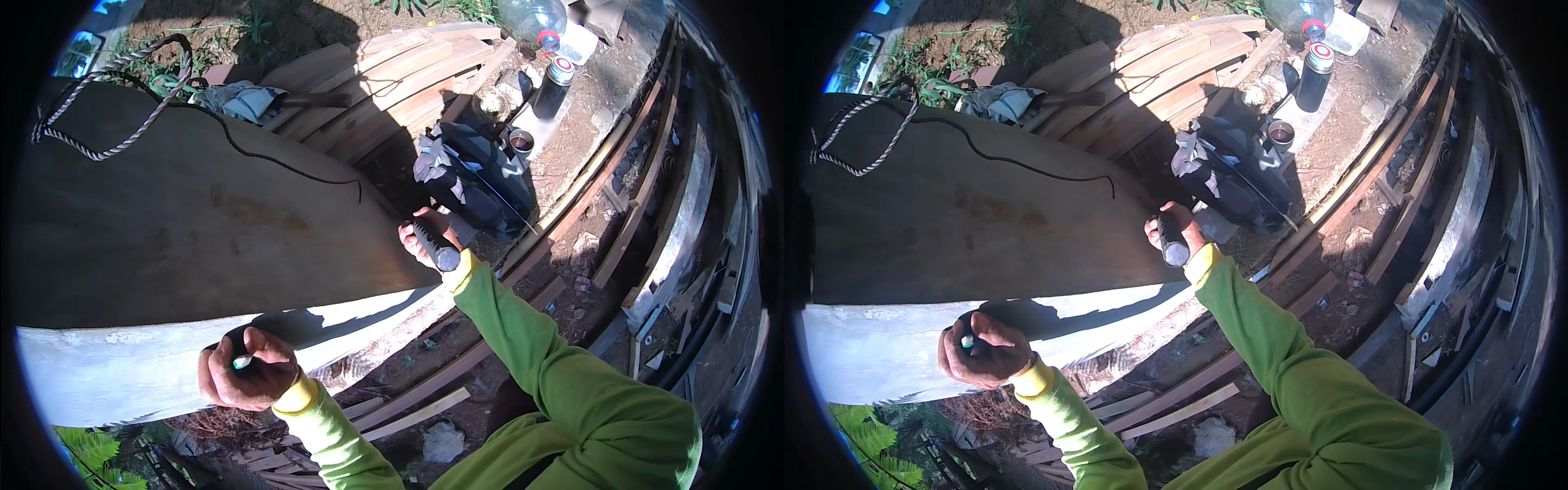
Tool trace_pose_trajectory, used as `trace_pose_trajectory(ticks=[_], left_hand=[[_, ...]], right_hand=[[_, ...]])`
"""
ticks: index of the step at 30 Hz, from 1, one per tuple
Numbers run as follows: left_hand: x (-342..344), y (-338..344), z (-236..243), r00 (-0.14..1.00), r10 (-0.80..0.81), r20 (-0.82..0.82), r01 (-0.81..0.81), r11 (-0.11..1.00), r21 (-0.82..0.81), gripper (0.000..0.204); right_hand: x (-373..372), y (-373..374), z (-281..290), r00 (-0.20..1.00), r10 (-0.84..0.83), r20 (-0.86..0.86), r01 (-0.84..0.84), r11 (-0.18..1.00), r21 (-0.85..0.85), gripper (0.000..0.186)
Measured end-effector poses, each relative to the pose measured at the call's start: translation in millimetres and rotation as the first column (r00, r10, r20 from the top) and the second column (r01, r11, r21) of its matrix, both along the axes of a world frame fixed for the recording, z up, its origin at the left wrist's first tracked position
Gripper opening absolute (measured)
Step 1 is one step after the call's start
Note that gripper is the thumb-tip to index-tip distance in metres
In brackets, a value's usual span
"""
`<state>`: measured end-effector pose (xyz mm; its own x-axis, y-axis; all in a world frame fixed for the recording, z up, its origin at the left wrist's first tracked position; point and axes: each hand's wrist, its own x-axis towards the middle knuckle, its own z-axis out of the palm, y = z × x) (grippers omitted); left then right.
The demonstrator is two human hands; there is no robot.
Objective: The person organizes wooden planks and then sits on the ground to sharpen a large curved blade using a green sharpening stone. The person holds the blade steady with one hand and rubs the stone along the edge with the other hand repeatedly.
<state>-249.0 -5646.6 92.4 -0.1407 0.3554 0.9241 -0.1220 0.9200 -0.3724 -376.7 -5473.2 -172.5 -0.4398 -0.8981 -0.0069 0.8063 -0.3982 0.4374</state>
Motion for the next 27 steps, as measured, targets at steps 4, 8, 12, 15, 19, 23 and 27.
trace_pose_trajectory(ticks=[4, 8, 12, 15, 19, 23, 27], left_hand=[[-1.6, 9.6, 0.4, 0.999, 0.052, -0.011, -0.051, 0.997, 0.056, 0.034], [-0.3, 6.4, -1.7, 0.999, 0.036, 0.006, -0.036, 0.996, 0.078, 0.034], [-1.2, 7.1, 4.5, 1.000, 0.002, 0.030, -0.004, 0.997, 0.078, 0.031], [3.0, 2.0, 1.8, 0.998, -0.012, 0.067, 0.006, 0.995, 0.095, 0.027], [25.1, 30.1, -6.4, 0.970, -0.226, 0.094, 0.173, 0.904, 0.392, 0.022], [76.7, 125.3, -57.0, 0.841, -0.533, 0.088, 0.225, 0.494, 0.840, 0.025], [177.2, 265.2, -117.7, 0.407, -0.869, -0.281, -0.308, -0.420, 0.853, 0.024]], right_hand=[[33.1, 30.2, 23.8, 0.999, 0.031, -0.033, -0.037, 0.978, -0.204, 0.028], [77.0, 61.6, 74.5, 0.978, -0.171, -0.118, 0.189, 0.968, 0.167, 0.035], [128.1, 115.9, 119.3, 0.919, -0.220, -0.326, 0.320, 0.900, 0.295, 0.032], [173.6, 165.7, 147.0, 0.849, -0.192, -0.492, 0.468, 0.704, 0.534, 0.023], [226.9, 248.2, 155.3, 0.615, -0.152, -0.774, 0.782, 0.239, 0.575, 0.020], [276.0, 341.1, 171.4, 0.557, -0.062, -0.828, 0.826, -0.065, 0.561, 0.016], [337.9, 402.8, 182.4, 0.381, 0.068, -0.922, 0.890, -0.296, 0.346, 0.017]])
